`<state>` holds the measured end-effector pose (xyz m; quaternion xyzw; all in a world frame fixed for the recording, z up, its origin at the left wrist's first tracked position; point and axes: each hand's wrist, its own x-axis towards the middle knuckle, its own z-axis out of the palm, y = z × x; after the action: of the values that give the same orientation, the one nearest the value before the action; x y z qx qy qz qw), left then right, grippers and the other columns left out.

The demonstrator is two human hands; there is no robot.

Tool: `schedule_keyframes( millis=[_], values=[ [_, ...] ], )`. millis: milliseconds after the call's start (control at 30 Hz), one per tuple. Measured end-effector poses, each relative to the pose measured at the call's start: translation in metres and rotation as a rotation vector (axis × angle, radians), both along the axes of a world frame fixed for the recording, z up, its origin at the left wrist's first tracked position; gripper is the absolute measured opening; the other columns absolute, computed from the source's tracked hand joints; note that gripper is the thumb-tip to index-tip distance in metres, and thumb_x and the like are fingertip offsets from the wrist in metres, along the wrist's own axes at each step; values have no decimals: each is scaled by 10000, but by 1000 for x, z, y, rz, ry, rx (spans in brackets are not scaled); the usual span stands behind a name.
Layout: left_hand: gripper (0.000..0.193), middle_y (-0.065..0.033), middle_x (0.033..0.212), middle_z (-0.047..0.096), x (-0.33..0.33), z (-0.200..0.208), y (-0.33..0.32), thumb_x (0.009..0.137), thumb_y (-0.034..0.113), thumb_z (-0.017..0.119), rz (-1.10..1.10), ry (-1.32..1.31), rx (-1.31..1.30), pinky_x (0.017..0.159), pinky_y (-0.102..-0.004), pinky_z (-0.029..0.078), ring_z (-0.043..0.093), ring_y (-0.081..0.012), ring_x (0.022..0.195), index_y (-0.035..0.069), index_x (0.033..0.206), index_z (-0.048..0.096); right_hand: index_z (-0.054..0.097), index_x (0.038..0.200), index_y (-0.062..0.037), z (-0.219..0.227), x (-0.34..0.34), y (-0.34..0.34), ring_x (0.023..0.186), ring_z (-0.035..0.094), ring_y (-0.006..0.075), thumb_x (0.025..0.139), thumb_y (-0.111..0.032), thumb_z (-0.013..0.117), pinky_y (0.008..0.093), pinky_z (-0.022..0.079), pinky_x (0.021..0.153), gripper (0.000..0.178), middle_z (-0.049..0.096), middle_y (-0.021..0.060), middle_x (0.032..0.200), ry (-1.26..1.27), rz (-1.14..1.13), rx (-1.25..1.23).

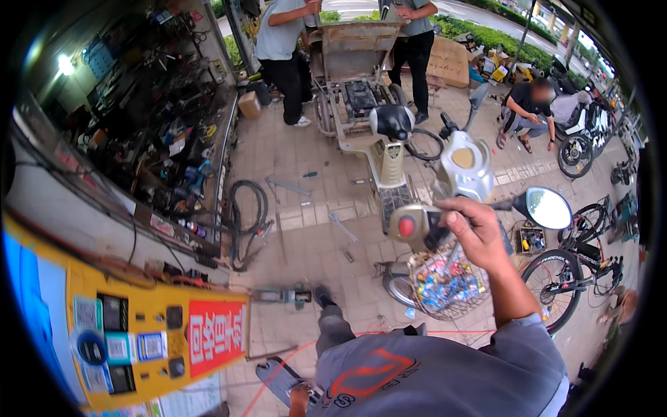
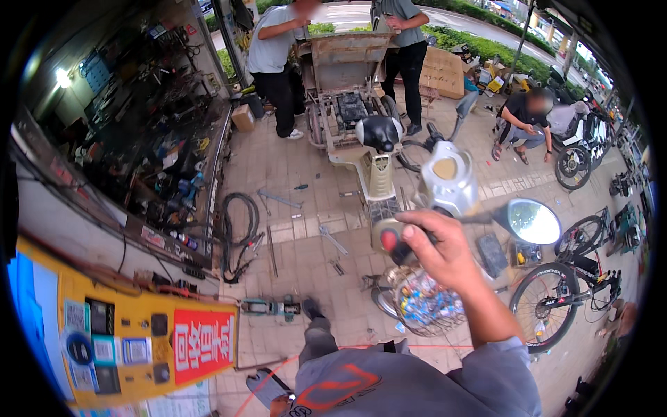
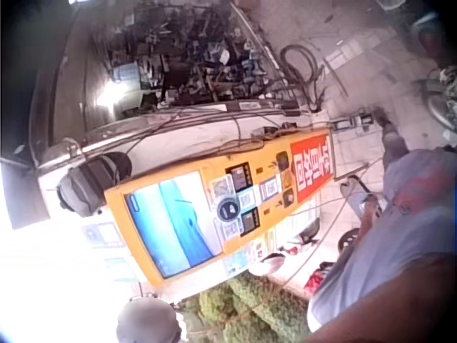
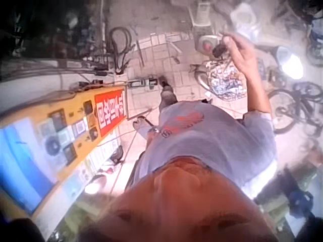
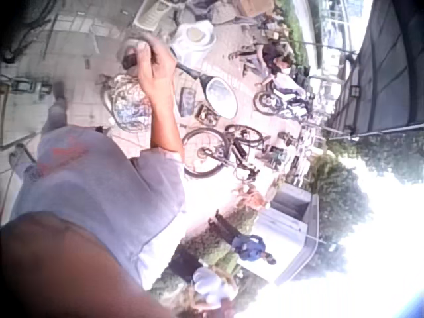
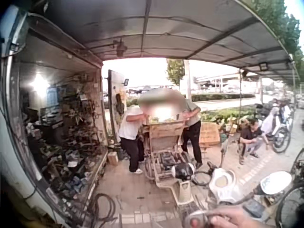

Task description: The person removes the seat cover of an electric scooter using a power drill, then uses a multimeter to test the battery terminals. The person connects and disconnects wires while checking the meter readings.

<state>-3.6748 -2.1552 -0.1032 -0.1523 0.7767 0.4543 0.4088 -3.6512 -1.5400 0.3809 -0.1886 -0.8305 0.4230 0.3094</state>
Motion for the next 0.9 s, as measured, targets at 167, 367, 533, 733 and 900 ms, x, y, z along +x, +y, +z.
schedule_keyframes(
  millis=[167, 367, 533, 733, 900],
  values=[
    [249, -124, 808, 669, -171, -6, 56, 865, 137, 509, -200, 62, 74, 627, -311, 509, 635, -199, 690, -61, 942, 639, 641, 990, 33, 14, -83, 30, 834, 601, 320, 867, -177, 634, 361, 477, 750, 243, 626, 174, 887, -296, -2, 174],
    [283, -109, 795, 671, -345, 64, 170, 864, 197, 538, -245, 237, -6, 648, -310, 497, 623, -173, 677, -41, 963, 654, 635, 1004, 2, 30, -174, 68, 1001, 551, 343, 817, -239, 676, 413, 448, 857, 308, 602, 161, 1017, -550, 106, 472],
    [344, -147, 848, 681, -443, 85, 258, 870, 257, 564, -392, 222, -32, 742, -347, 502, 648, -232, 785, -33, 1028, 660, 642, 1027, -43, 8, -230, 109, 1032, 535, 335, 816, -293, 670, 427, 421, 902, 329, 596, 148, 1077, -664, 107, 472],
    [389, -232, 1001, 664, -558, 74, 343, 871, 293, 577, -562, 391, 24, 877, -376, 477, 645, -315, 974, -28, 1082, 643, 643, 1038, -74, -39, -334, 185, 1087, 507, 330, 810, -345, 657, 430, 399, 922, 354, 578, 140, 1115, -763, 153, 462],
    [381, -112, 869, 666, -649, 84, 397, 877, 263, 581, -529, 380, -32, 734, -305, 484, 612, -174, 779, -46, 1094, 630, 655, 1002, -78, -101, -438, 259, 1127, 480, 334, 794, -359, 661, 463, 376, 942, 350, 567, 138, 1148, -736, 149, 546]
  ],
)
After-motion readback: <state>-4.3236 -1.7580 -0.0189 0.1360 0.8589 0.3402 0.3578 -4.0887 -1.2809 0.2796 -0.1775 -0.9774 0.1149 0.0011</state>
